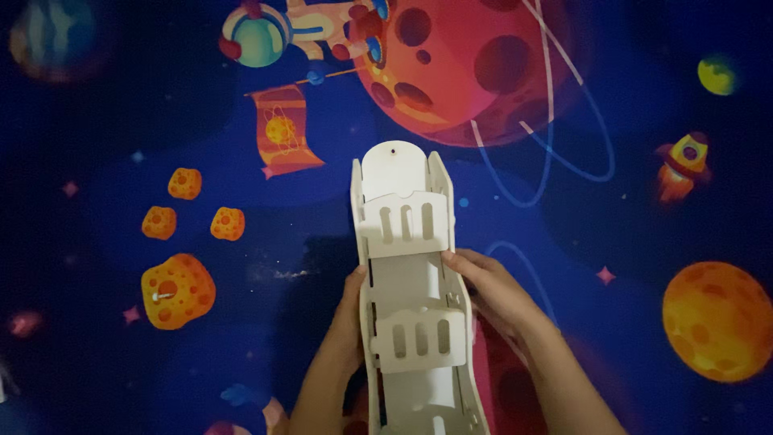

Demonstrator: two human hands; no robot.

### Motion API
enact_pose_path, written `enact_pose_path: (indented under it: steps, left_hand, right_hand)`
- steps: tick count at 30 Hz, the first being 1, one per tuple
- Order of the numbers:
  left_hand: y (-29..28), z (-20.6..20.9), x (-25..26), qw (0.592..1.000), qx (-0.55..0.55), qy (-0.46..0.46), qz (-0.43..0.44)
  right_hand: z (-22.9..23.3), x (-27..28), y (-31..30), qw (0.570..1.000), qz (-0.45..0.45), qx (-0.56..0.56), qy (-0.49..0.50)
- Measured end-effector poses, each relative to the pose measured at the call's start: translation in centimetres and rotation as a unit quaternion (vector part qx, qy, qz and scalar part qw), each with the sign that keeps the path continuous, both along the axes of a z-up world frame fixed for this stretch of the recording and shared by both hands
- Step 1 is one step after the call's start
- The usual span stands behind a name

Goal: The person assembles a white plastic wall-mounted shelf by snapping together side panels and three shelf inserts on a space-themed mat, then lifts the unit and mounts it to a wall using a hook. The person handles the shelf components and the wall hook by hand.

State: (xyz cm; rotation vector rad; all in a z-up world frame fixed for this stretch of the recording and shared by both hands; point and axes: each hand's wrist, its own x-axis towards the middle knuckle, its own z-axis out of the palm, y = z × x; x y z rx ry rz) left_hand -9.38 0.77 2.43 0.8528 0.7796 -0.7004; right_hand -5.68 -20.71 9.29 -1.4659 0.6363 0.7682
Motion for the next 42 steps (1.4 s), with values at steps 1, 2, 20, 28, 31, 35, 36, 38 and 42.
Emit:
enact_pose_path:
  steps: [1, 2, 20, 28, 31, 35, 36, 38, 42]
  left_hand:
    - [-0.2, -0.1, -0.1, 1.0, 0.003, -0.003, 0.007]
    - [-0.3, -0.1, -0.2, 1.0, 0.005, -0.007, 0.013]
    - [1.6, 1.8, -1.7, 0.984, 0.171, -0.037, -0.024]
    - [1.0, 0.0, -2.7, 0.98, 0.183, -0.072, -0.001]
    - [0.6, -0.6, -2.7, 0.973, 0.211, -0.088, -0.029]
    - [1.2, -0.4, -3.9, 0.967, 0.204, -0.15, -0.021]
    - [1.4, -0.2, -4.6, 0.965, 0.202, -0.169, 0.002]
    - [1.7, 0.1, -6.2, 0.967, 0.207, -0.151, -0.009]
    - [2.3, 0.9, -10.6, 0.98, 0.1, -0.17, 0.02]
  right_hand:
    - [0.2, -0.1, 0.1, 1.0, 0.004, -0.015, 0.005]
    - [0.5, -0.1, 0.2, 0.999, 0.009, -0.029, 0.009]
    - [0.1, -0.7, 0.2, 1.0, 0.004, -0.025, -0.013]
    - [-1.8, -0.8, 0.2, 0.999, 0.0, -0.041, -0.027]
    - [-1.5, -0.9, 0.1, 0.999, 0.002, -0.042, -0.032]
    - [-0.8, -1.7, -0.2, 0.999, 0.009, -0.043, -0.022]
    - [-0.7, -2.1, -0.4, 0.999, 0.003, -0.029, -0.027]
    - [-0.7, -3.3, -0.6, 0.999, -0.009, 0.001, -0.039]
    - [-0.8, -6.5, -0.8, 0.997, -0.068, 0.015, -0.013]
